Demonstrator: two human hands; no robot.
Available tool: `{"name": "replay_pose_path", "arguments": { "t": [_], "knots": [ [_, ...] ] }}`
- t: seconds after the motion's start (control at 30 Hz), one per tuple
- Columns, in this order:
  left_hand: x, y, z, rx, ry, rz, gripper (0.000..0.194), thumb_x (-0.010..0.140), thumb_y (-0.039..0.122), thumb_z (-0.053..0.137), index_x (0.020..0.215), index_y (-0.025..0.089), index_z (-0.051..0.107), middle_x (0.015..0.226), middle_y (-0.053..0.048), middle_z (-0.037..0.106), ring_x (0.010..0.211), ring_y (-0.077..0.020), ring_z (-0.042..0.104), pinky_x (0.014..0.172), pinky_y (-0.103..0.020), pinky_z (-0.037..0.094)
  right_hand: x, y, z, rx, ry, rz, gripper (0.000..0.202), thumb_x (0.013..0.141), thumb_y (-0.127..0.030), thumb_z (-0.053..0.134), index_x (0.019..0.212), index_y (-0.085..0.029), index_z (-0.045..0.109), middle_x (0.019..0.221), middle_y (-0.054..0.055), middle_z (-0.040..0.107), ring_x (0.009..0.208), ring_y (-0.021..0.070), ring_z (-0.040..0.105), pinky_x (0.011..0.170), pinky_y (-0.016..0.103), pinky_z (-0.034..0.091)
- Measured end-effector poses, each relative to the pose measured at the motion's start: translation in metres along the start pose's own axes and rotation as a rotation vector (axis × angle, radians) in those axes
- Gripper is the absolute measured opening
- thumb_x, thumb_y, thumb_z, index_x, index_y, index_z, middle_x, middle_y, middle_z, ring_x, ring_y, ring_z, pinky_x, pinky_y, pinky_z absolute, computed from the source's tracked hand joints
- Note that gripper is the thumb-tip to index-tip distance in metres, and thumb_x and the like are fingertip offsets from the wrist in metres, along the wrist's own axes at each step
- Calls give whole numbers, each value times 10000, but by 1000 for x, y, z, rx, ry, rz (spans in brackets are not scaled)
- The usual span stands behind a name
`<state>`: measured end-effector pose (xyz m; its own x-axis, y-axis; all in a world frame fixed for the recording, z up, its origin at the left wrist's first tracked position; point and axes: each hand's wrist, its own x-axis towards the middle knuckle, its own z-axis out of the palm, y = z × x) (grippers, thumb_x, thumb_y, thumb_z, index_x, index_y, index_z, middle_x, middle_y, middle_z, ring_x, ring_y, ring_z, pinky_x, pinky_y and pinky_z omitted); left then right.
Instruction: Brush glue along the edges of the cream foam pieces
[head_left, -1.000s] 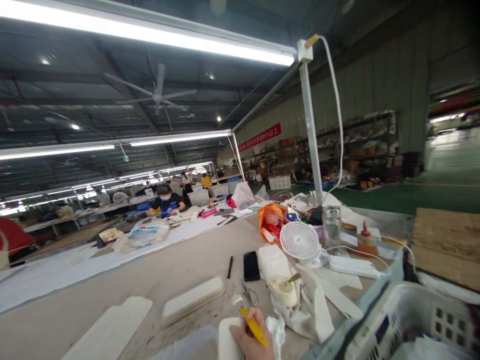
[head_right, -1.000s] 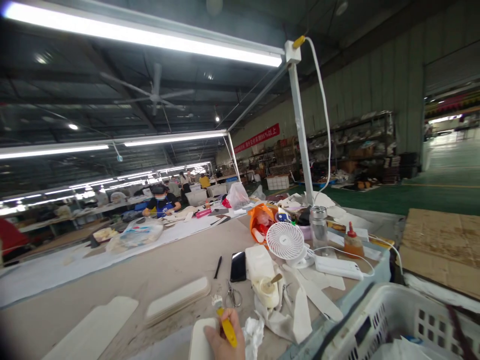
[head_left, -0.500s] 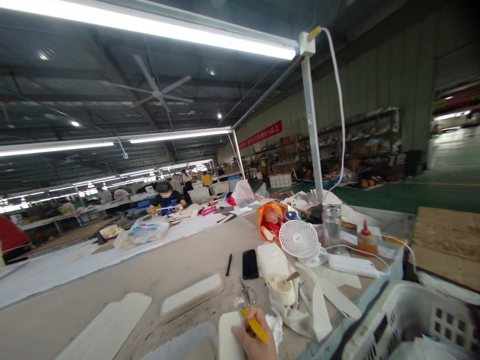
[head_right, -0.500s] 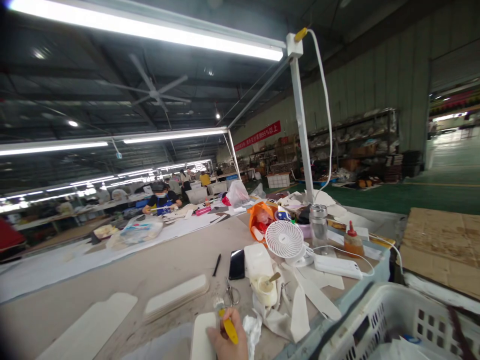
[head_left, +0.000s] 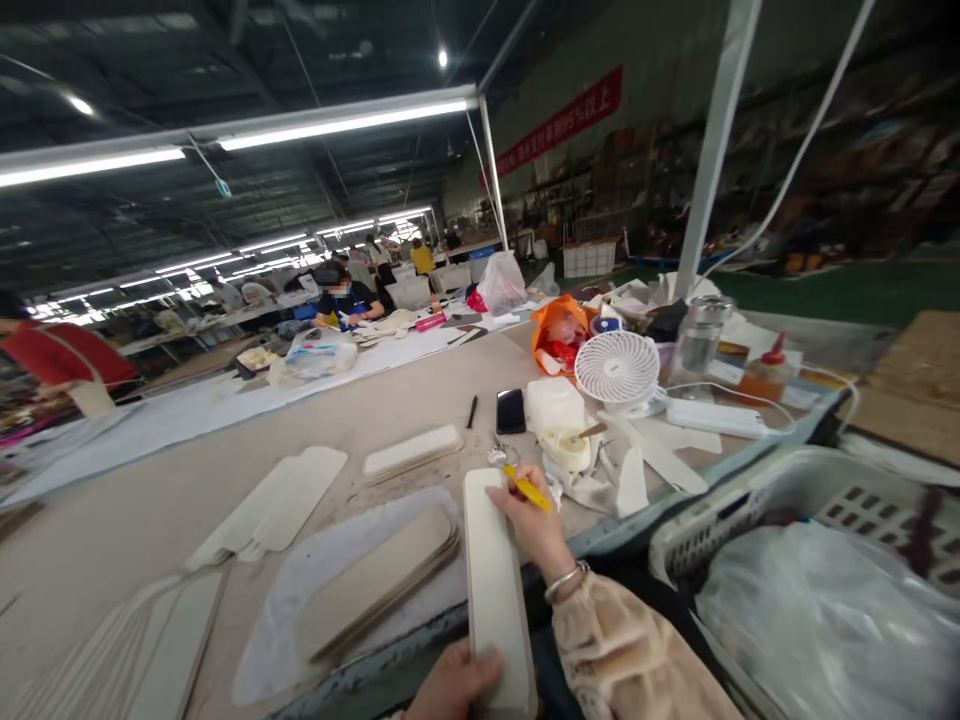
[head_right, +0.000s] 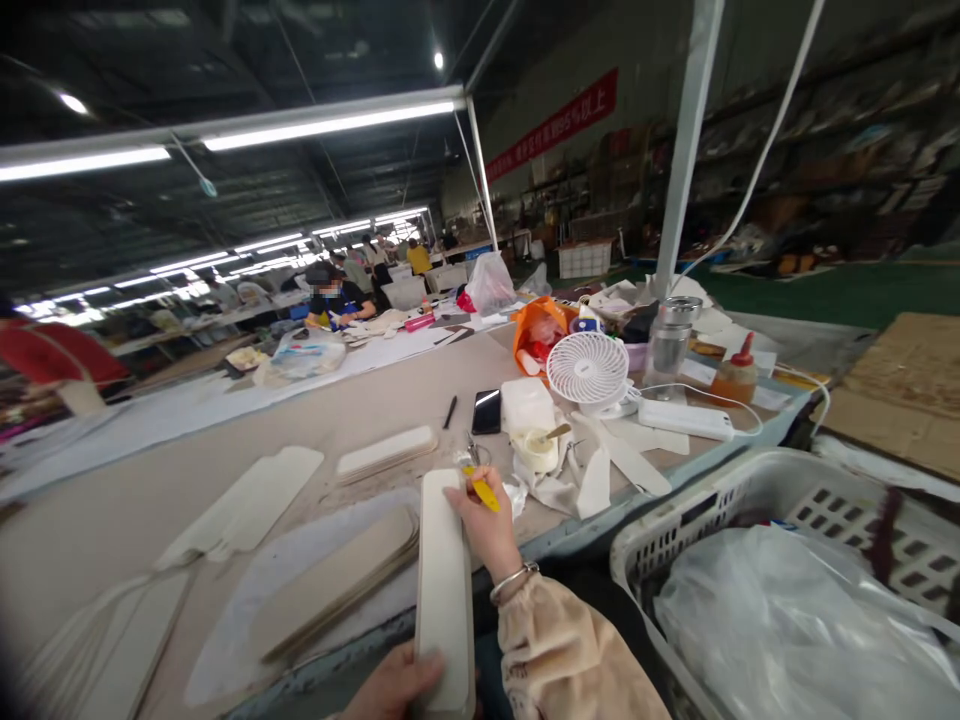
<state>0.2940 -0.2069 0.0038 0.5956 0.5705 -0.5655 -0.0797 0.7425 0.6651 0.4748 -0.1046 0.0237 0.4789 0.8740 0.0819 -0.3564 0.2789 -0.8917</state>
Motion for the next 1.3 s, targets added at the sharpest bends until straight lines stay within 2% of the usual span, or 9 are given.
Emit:
{"name": "replay_pose_path", "arguments": {
  "t": [0.07,0.27,0.67,0.87,1.03,1.3],
  "knots": [
    [5,2,0,40,7,-33,571,628,502,839,932,42,690,780,-149,721,752,-267,697,596,-309,532,0,1,-1,-5,-2,-2,384,640,-307,776,831,-264,445,682,-85,452,575,117,445,579,259,389],
    [0,4,7,101,72,29,544,691,522,769,983,70,687,849,-157,730,733,-247,703,545,-280,543,2,7,-5,-29,-9,-35,371,644,-276,768,847,-267,458,689,-85,473,603,119,470,601,259,403],
    [-11,15,5,62,-34,-15,489,703,401,791,1030,57,673,939,-175,726,786,-275,717,608,-316,581,2,7,-8,-9,-9,-36,416,607,-290,792,854,-254,459,704,-92,480,626,101,490,627,256,415],
    [-12,16,4,-2,-19,-70,478,807,457,690,1070,59,656,968,-186,724,800,-272,720,599,-312,588,3,8,-8,-45,14,-63,399,636,-307,781,846,-252,446,673,-101,454,594,91,453,605,256,394],
    [-8,11,4,48,26,-40,491,762,428,741,1049,37,666,899,-178,727,751,-249,711,594,-310,590,2,7,-8,-58,2,-71,374,655,-302,765,856,-250,454,681,-94,474,606,97,470,614,259,402],
    [-5,4,1,67,51,-11,556,697,492,776,1027,54,686,854,-166,735,693,-231,700,543,-284,574,2,7,-8,-81,-13,-50,369,663,-320,762,847,-263,448,678,-92,461,603,119,463,612,269,399]
  ]
}}
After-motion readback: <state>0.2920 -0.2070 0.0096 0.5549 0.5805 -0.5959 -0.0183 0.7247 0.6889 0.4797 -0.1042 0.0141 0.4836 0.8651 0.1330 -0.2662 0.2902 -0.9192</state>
